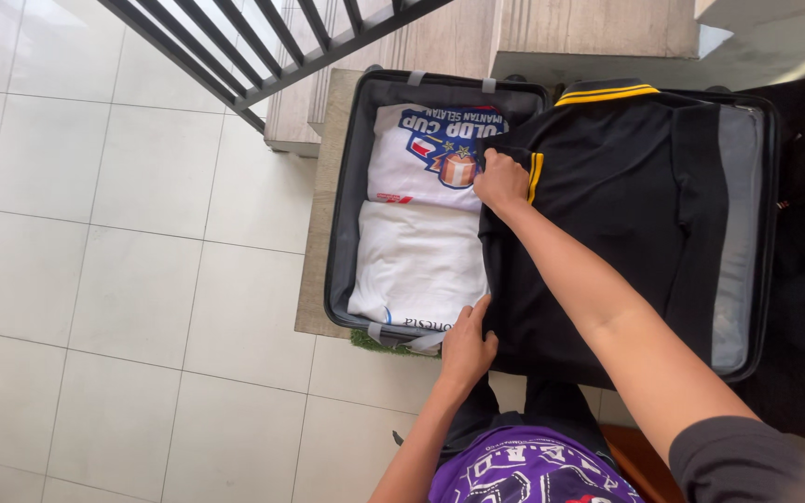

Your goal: The person folds a black shirt and places it into an open suitcase alongside other folded garments.

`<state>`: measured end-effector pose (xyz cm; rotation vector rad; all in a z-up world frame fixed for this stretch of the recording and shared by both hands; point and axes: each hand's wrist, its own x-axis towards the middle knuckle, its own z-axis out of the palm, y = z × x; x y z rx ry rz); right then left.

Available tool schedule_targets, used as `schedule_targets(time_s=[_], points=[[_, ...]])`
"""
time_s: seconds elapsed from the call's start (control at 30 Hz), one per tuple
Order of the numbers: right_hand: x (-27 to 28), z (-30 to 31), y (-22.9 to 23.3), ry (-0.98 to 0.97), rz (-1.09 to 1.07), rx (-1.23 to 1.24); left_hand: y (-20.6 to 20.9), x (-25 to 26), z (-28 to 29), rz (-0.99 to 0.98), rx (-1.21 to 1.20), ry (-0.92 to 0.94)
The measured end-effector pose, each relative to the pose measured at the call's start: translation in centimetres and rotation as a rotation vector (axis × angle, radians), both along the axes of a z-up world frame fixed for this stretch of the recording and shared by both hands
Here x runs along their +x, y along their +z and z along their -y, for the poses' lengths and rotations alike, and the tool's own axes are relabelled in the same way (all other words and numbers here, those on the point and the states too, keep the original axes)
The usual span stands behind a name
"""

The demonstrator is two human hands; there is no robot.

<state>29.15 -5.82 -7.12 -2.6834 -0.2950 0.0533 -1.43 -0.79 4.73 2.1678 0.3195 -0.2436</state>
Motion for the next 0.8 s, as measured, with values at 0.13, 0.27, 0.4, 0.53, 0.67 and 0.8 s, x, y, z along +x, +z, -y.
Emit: schedule_targets(time_s=[0.13, 0.27, 0.4, 0.53, 0.67, 0.8], points=[[0.2, 2.1, 4.6, -0.067, 0.060, 0.152, 2.6, 0.6, 2.4, 0.101, 0.008, -0.070], [0.5, 6.7, 7.5, -0.186, 0.089, 0.429, 3.8, 1.4, 6.3, 0.223, 0.015, -0.185], [0.4, 12.4, 7.4, -0.364, -0.041, 0.456, 3.6, 1.6, 10.1, 0.199, -0.002, -0.276], [-1.0, 14.0, 6.3, -0.278, 0.103, 0.215, 2.4, 0.7, 12.2, 0.115, -0.103, -0.423], [-2.6, 13.1, 7.4, -0.196, 0.127, 0.192, 1.7, -0.7, 11.5, 0.054, -0.046, -0.409], [-6.5, 14.2, 9.6, -0.080, 0.314, 0.287, 1.1, -2.2, 9.7, 0.087, 0.028, -0.398]])
